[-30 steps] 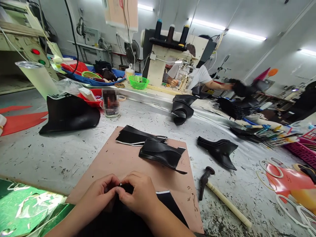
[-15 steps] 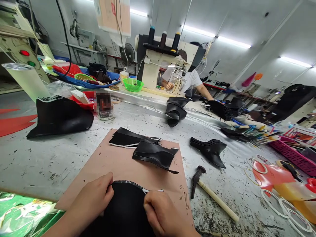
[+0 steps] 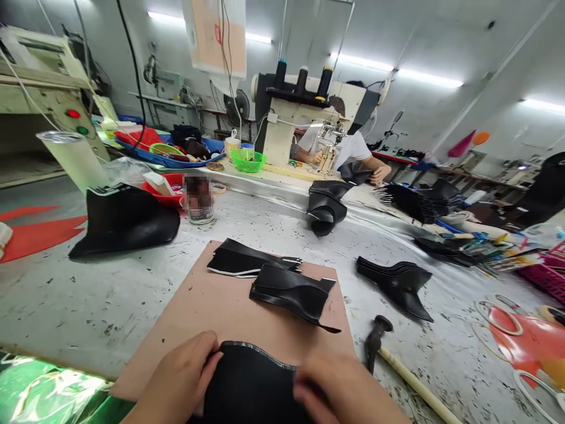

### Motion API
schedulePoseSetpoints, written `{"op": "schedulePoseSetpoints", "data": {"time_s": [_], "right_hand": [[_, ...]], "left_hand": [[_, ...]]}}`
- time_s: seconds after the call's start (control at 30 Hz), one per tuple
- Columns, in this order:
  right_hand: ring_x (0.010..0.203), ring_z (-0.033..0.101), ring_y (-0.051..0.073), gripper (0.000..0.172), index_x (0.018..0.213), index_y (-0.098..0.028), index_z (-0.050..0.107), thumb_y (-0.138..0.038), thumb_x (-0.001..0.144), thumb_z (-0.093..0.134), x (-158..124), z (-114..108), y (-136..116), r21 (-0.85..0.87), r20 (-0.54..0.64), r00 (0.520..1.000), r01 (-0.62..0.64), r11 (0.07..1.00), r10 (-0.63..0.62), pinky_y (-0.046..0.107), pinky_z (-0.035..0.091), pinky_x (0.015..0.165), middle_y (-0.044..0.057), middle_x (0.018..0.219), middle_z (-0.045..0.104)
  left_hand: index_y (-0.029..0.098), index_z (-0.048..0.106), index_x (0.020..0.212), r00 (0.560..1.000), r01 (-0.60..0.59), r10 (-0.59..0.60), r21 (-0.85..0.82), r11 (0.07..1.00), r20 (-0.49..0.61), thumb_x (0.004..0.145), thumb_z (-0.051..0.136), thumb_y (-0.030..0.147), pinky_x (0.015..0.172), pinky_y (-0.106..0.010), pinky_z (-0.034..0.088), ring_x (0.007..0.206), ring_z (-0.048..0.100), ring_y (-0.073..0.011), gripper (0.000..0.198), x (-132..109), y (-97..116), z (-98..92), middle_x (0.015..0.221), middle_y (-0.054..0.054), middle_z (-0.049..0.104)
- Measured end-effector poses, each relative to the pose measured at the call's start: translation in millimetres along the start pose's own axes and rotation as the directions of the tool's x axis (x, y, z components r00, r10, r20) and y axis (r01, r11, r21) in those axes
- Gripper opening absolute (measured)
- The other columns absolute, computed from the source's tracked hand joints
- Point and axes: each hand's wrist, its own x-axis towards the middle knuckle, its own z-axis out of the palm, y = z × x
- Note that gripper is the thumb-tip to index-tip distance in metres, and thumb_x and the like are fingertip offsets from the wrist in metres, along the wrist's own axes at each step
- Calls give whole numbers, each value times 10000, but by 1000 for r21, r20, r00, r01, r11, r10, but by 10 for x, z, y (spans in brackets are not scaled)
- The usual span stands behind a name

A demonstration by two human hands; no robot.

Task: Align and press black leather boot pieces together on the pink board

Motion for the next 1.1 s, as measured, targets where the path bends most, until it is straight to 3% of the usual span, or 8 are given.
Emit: {"op": "schedulePoseSetpoints", "data": {"time_s": [0.1, 0.23, 0.4, 0.6, 0.73, 0.9, 1.0, 1.1], "right_hand": [[773, 609, 189, 206, 866, -212, 625, -151, 840, 430, 555, -251, -130, -137, -169, 969, 156, 978, -178, 290, 453, 656, 57, 852, 663], [688, 596, 155, 159, 834, -212, 610, -108, 806, 492, 642, -413, -98, -164, -197, 977, 48, 985, -81, 242, 425, 586, 7, 774, 653], [596, 607, 139, 206, 696, -208, 635, -18, 698, 554, 249, -130, -14, -192, 54, 995, -77, 978, 89, 216, 394, 534, -21, 667, 658], [600, 633, 177, 170, 701, -198, 620, -52, 764, 559, 146, 239, 20, -458, -60, 994, -111, 882, 94, 257, 398, 517, 22, 686, 663], [485, 577, 184, 248, 627, -209, 580, 32, 665, 540, 204, 400, -11, -565, -76, 993, -117, 817, 90, 282, 336, 444, 30, 593, 627], [499, 579, 181, 257, 596, -222, 539, 33, 581, 512, 340, 424, -29, -488, -120, 991, -108, 866, 56, 280, 323, 462, 26, 581, 628], [516, 580, 165, 187, 569, -227, 467, -52, 625, 497, 246, 288, 71, -338, -159, 964, -254, 906, 211, 254, 325, 472, -6, 566, 608], [505, 570, 174, 163, 543, -240, 423, -186, 671, 508, -159, 207, 331, -186, -162, 900, -430, 884, 404, 256, 348, 480, -2, 532, 588]], "left_hand": [[243, 457, 696, 1000, 5, -6, -9, 1000, -21, 846, 309, 234, 556, -286, 383, 595, 577, -183, 211, -5, -22, -13, 650, -5, 592], [252, 430, 662, 1000, 19, -20, -37, 999, -18, 845, 294, 344, 545, -301, 369, 556, 567, -192, 246, 78, -77, 14, 598, 5, 566], [260, 450, 630, 1000, 19, -19, -79, 997, -1, 798, 290, 418, 528, -304, 384, 529, 583, -187, 281, 128, -103, 24, 572, 9, 577], [256, 457, 641, 999, 32, -31, -34, 999, 37, 804, 280, 425, 535, -315, 388, 534, 591, -196, 295, 131, -118, 34, 574, 6, 578], [251, 462, 668, 999, 22, -22, -7, 1000, 27, 842, 274, 383, 551, -310, 390, 559, 592, -193, 288, 114, -125, 64, 607, 1, 589], [244, 476, 678, 998, -55, 58, 94, 994, -30, 878, 301, 232, 541, -271, 392, 573, 595, -168, 266, 48, -112, 44, 622, 7, 601], [242, 487, 676, 985, -118, 138, 168, 979, -108, 867, 341, 185, 516, -262, 388, 548, 591, -162, 247, 34, -120, 44, 613, 12, 597], [243, 482, 666, 948, -191, 236, 212, 959, -215, 855, 362, 162, 495, -261, 391, 524, 585, -162, 238, 25, -148, 78, 596, 16, 587]]}}
